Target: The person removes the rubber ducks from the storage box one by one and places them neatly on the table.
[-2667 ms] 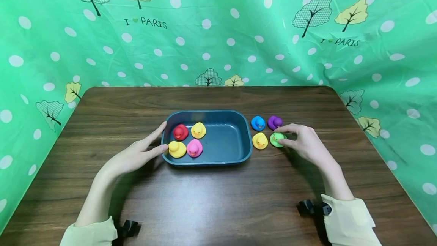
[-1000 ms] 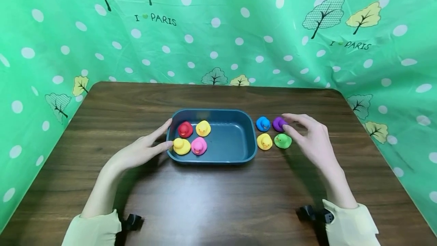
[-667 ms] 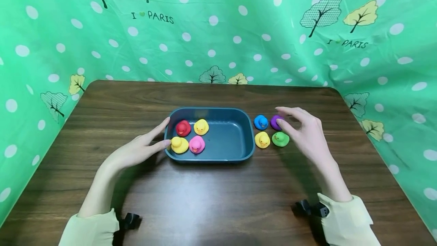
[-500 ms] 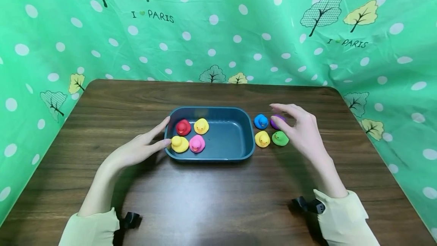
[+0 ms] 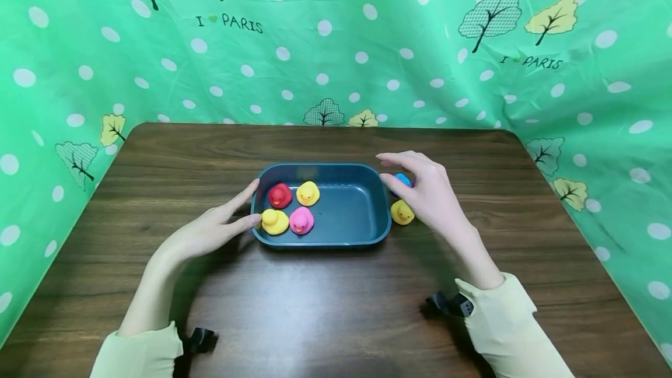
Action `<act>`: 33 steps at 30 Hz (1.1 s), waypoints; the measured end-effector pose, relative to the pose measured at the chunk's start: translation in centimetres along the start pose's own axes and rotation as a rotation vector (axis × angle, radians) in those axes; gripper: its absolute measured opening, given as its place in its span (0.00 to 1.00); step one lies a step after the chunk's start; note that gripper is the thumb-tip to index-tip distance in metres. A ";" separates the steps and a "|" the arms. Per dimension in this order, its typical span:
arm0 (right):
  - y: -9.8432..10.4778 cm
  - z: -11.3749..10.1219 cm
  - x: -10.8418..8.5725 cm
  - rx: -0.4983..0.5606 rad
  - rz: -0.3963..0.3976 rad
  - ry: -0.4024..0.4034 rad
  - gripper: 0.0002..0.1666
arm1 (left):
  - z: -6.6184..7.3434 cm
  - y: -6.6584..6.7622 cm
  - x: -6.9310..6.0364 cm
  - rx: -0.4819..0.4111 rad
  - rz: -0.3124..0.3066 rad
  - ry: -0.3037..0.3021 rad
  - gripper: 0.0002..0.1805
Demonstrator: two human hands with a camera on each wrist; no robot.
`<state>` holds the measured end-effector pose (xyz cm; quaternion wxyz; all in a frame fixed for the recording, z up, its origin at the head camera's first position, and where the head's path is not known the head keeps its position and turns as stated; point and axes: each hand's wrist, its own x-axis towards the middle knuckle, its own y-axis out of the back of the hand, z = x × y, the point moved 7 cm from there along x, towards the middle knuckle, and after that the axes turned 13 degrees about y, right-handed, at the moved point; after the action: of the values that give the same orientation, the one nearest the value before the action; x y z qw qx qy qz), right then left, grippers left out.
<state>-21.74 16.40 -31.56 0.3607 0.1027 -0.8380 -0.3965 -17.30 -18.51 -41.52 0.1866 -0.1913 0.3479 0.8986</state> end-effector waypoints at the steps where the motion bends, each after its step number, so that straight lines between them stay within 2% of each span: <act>1: -0.3 -0.2 0.2 0.011 -0.008 -0.001 0.21 | 0.0 0.0 0.0 0.001 0.001 0.000 0.42; 13: -4.2 -2.5 2.0 0.047 -0.118 0.021 0.21 | 0.2 0.1 0.0 0.005 0.010 -0.017 0.41; 33: -10.2 -4.9 3.0 0.090 -0.289 0.055 0.22 | 0.1 -0.1 0.1 0.008 0.010 0.000 0.42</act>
<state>-21.68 5.36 -35.39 0.3177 0.2492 -0.8212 -0.4032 -17.40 -18.38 -41.55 0.1830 -0.1886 0.3526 0.8981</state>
